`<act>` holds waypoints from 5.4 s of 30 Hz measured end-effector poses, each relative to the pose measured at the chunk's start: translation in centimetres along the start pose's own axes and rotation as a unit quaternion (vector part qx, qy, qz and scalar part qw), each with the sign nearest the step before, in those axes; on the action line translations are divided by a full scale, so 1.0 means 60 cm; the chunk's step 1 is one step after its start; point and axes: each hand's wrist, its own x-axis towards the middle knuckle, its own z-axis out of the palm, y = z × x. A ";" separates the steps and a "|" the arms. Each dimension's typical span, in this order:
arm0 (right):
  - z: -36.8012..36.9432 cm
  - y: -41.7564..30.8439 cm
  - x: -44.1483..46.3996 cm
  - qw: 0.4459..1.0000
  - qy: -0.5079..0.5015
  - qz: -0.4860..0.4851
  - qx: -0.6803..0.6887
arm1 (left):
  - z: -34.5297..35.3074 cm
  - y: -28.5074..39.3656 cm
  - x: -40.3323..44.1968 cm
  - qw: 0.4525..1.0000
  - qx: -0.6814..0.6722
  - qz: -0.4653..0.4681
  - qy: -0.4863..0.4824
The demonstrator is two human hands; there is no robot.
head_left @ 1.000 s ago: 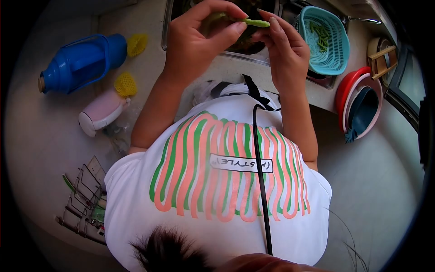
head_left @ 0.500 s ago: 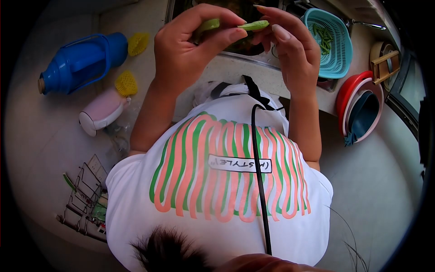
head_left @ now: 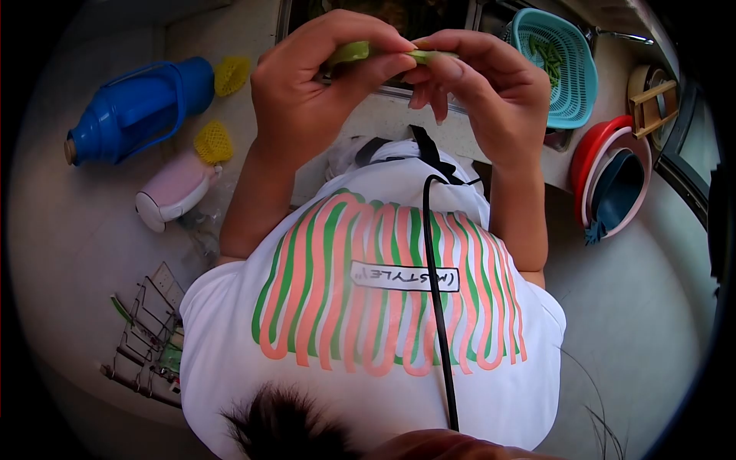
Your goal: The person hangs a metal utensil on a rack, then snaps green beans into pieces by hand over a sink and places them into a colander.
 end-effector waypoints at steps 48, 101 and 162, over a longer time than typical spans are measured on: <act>-0.014 0.015 0.006 0.998 0.055 -0.009 0.038 | 0.012 0.007 0.018 0.989 -0.040 -0.145 0.011; -0.019 -0.029 -0.005 0.831 -0.047 -0.195 -0.519 | 0.010 -0.001 0.002 0.973 0.192 0.095 -0.088; -0.033 0.002 -0.036 0.923 0.004 -0.125 -0.365 | 0.016 0.065 0.018 0.969 0.003 -0.197 -0.147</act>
